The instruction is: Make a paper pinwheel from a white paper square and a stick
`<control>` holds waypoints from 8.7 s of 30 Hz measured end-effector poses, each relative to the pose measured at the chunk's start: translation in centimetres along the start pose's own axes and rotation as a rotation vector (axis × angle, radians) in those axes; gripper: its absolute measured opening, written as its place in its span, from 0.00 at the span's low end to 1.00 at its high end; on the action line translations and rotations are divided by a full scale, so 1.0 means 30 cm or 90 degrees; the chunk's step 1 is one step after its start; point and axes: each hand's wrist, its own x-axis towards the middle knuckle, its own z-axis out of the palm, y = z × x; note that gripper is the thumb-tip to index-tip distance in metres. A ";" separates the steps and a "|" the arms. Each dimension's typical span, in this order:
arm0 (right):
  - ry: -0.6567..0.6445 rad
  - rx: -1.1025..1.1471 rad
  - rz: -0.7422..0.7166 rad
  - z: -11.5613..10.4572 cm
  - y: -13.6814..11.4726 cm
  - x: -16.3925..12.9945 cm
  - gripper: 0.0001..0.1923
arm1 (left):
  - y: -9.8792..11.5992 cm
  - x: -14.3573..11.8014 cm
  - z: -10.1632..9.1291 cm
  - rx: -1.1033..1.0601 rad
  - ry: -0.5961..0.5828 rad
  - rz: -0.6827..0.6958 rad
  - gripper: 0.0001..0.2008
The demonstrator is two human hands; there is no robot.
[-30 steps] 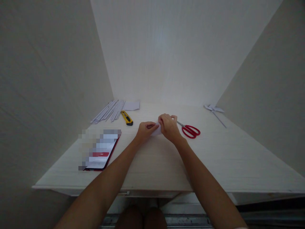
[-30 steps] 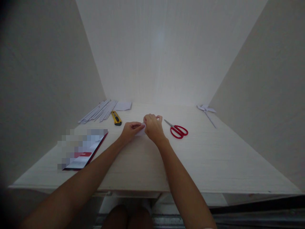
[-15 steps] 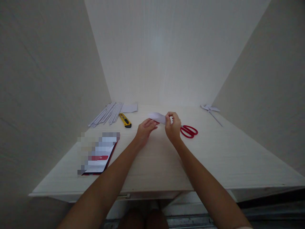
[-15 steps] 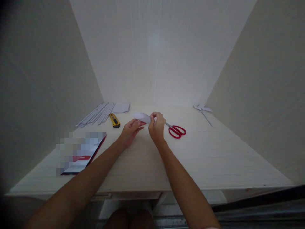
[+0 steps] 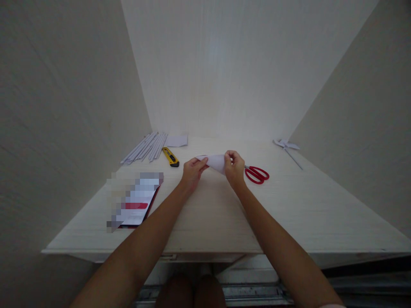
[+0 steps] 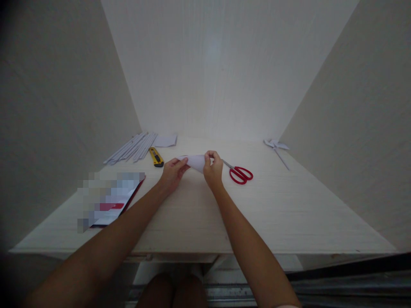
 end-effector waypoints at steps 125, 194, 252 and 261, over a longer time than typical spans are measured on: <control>-0.109 -0.147 -0.258 -0.021 -0.013 -0.008 0.05 | 0.014 -0.002 -0.008 0.121 -0.043 -0.099 0.15; -0.086 -0.079 -0.154 -0.045 0.009 0.022 0.04 | -0.002 0.004 -0.015 0.072 -0.010 0.019 0.07; -0.098 0.010 -0.030 0.005 0.024 -0.009 0.04 | 0.014 0.029 -0.022 -0.022 0.098 0.024 0.05; -0.076 -0.017 -0.054 -0.005 0.005 -0.010 0.03 | -0.001 0.011 -0.014 0.038 -0.007 -0.043 0.13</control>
